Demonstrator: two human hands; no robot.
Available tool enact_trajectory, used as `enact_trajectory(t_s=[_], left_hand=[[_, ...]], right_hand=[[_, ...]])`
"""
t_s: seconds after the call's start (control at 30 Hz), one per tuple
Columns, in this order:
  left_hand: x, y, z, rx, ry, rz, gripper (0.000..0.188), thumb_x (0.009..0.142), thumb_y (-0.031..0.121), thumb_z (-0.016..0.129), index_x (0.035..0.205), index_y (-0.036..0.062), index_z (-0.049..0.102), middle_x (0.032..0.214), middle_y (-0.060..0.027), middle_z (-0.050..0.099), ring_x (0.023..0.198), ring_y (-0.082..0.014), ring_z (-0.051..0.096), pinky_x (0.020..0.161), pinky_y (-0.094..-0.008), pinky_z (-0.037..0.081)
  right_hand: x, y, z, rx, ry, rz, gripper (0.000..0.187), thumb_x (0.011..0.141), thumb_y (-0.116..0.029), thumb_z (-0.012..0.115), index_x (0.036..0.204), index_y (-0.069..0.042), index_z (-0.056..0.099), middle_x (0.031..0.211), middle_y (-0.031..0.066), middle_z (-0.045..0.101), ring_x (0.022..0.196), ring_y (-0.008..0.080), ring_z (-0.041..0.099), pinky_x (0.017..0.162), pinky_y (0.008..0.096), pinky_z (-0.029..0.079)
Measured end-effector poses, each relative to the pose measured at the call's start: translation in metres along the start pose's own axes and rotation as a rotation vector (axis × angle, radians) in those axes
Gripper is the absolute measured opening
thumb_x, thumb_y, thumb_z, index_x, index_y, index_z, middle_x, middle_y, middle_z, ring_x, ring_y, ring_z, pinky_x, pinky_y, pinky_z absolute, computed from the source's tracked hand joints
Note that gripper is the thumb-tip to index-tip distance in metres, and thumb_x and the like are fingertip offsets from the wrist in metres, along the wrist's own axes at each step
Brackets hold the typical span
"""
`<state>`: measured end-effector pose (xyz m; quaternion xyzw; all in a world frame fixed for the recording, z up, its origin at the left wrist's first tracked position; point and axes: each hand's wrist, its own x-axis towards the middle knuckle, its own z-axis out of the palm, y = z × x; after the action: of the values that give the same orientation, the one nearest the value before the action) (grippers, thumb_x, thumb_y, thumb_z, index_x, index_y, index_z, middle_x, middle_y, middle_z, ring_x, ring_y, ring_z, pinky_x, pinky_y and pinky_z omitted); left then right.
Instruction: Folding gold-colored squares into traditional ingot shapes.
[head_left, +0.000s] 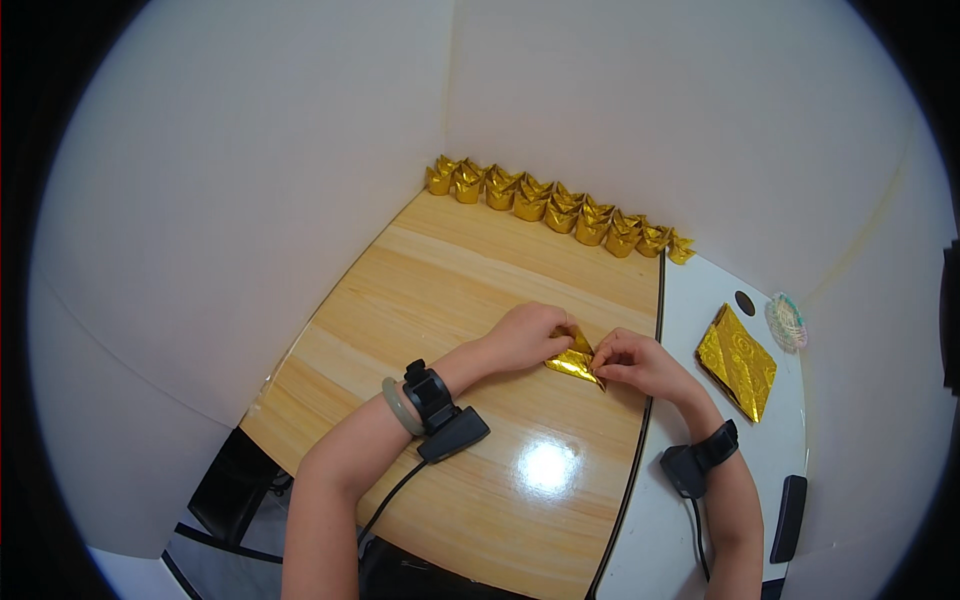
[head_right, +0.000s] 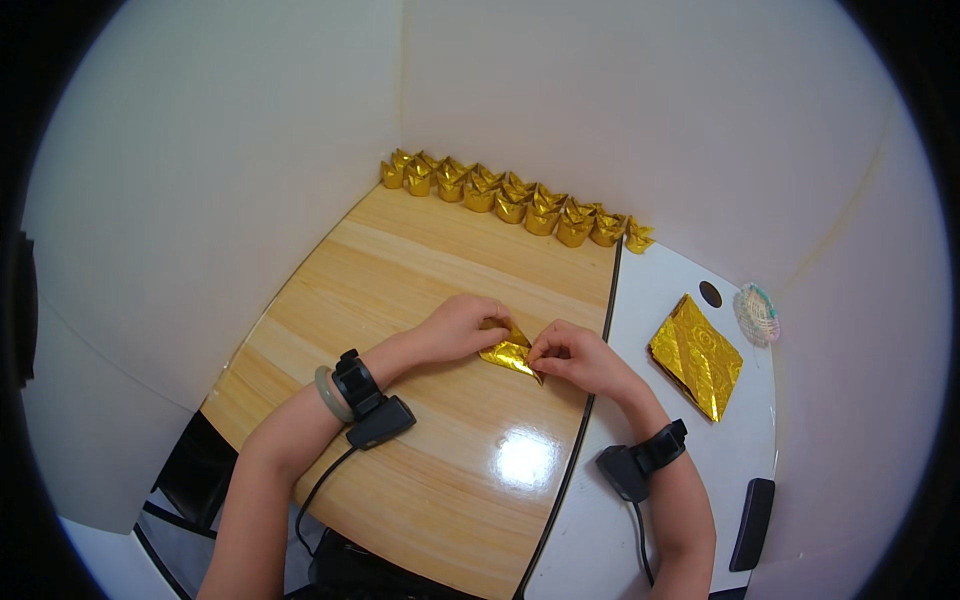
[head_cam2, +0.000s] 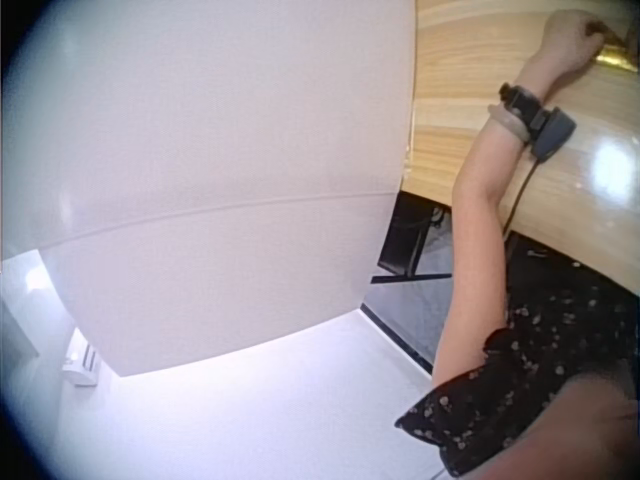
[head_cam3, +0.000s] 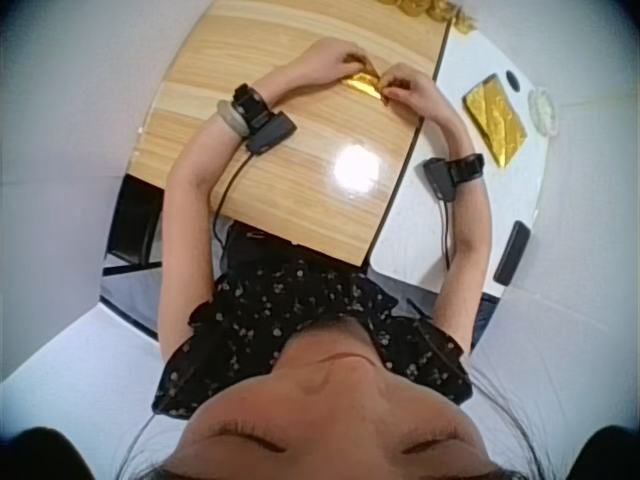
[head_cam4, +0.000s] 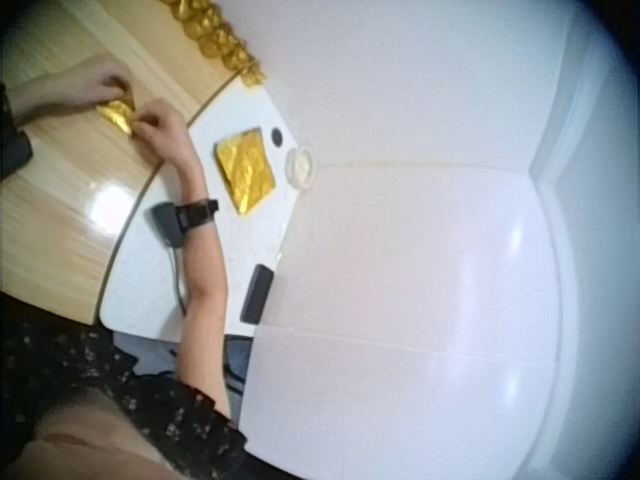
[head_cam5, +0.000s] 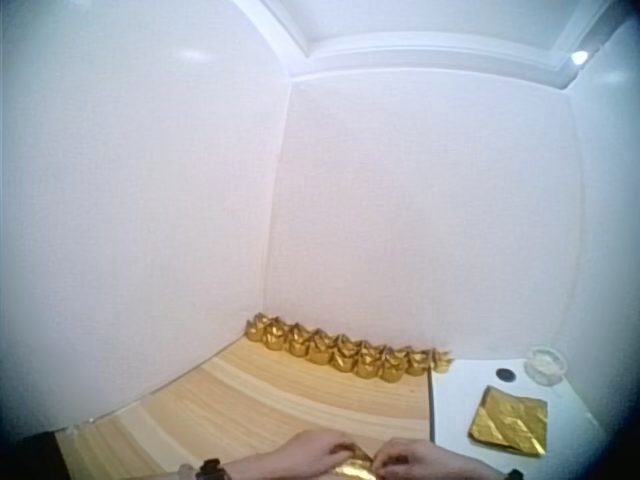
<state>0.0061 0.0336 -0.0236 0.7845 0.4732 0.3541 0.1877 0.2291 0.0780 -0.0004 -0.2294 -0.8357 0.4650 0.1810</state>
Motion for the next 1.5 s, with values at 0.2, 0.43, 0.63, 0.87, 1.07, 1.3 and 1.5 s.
enact_trajectory(t_s=[0.2, 0.43, 0.63, 0.87, 1.07, 1.3, 1.5], left_hand=[[-0.001, -0.004, -0.001, -0.476, -0.122, 0.068, 0.016, 0.075, 0.013, 0.061, 0.085, 0.0015, 0.066, 0.081, -0.0078, 0.063, 0.075, -0.02, 0.061, 0.068, -0.0309, 0.048], [0.001, -0.003, -0.005, -0.378, -0.221, 0.089, 0.014, 0.069, 0.007, 0.068, 0.081, 0.0016, 0.066, 0.084, -0.0066, 0.062, 0.076, -0.0168, 0.06, 0.07, -0.027, 0.047], [0.002, 0.002, -0.004, -0.254, -0.228, 0.041, 0.022, 0.068, 0.009, 0.073, 0.087, 0.002, 0.063, 0.087, -0.0095, 0.062, 0.079, -0.0222, 0.059, 0.072, -0.0303, 0.048], [0.0, 0.001, -0.001, -0.179, -0.205, 0.051, 0.031, 0.069, 0.006, 0.072, 0.098, 0.0022, 0.06, 0.089, -0.0099, 0.058, 0.085, -0.0205, 0.057, 0.074, -0.0299, 0.047], [0.0, 0.009, -0.005, -0.101, -0.196, 0.098, 0.024, 0.068, 0.009, 0.072, 0.09, 0.007, 0.064, 0.083, -0.0072, 0.056, 0.081, -0.0214, 0.054, 0.071, -0.0322, 0.045], [0.004, 0.022, -0.008, -0.301, -0.012, 0.038, 0.014, 0.072, 0.009, 0.069, 0.085, 0.0068, 0.065, 0.078, -0.0035, 0.055, 0.077, -0.0181, 0.056, 0.068, -0.0285, 0.044], [0.007, 0.025, -0.008, -0.949, -0.002, -0.16, 0.009, 0.081, -0.004, 0.06, 0.088, 0.0017, 0.062, 0.087, 0.0013, 0.057, 0.09, -0.0096, 0.056, 0.077, -0.0232, 0.047]], right_hand=[[0.003, -0.011, 0.009, -0.149, 0.097, 0.22, 0.025, 0.076, -0.007, 0.071, 0.096, -0.004, 0.056, 0.076, -0.001, 0.056, 0.069, 0.0058, 0.053, 0.06, 0.0201, 0.044], [0.003, -0.003, 0.011, -0.121, 0.154, 0.23, 0.023, 0.074, -0.013, 0.073, 0.086, -0.001, 0.058, 0.075, 0.0036, 0.06, 0.067, 0.0107, 0.058, 0.063, 0.024, 0.047], [0.003, -0.005, 0.013, -0.105, 0.2, 0.232, 0.023, 0.075, -0.014, 0.072, 0.088, -0.001, 0.058, 0.076, 0.0039, 0.061, 0.069, 0.0114, 0.059, 0.065, 0.0237, 0.048], [0.0, -0.026, 0.014, -0.286, 0.112, 0.279, 0.032, 0.068, -0.015, 0.077, 0.09, -0.002, 0.058, 0.072, 0.005, 0.059, 0.067, 0.0126, 0.057, 0.062, 0.0252, 0.047], [0.003, -0.018, 0.015, -0.155, 0.166, 0.283, 0.025, 0.072, -0.013, 0.075, 0.087, -0.003, 0.058, 0.069, -0.0005, 0.056, 0.065, 0.0103, 0.054, 0.059, 0.0242, 0.045], [0.007, -0.024, 0.023, 0.06, 0.353, -0.077, 0.028, 0.076, -0.013, 0.072, 0.097, -0.004, 0.056, 0.088, 0.0022, 0.058, 0.081, 0.0109, 0.056, 0.074, 0.025, 0.045], [0.003, -0.027, 0.027, 0.133, 0.368, -0.128, 0.032, 0.078, -0.008, 0.068, 0.107, -0.002, 0.054, 0.101, 0.0062, 0.059, 0.097, 0.0159, 0.058, 0.084, 0.0288, 0.045]])
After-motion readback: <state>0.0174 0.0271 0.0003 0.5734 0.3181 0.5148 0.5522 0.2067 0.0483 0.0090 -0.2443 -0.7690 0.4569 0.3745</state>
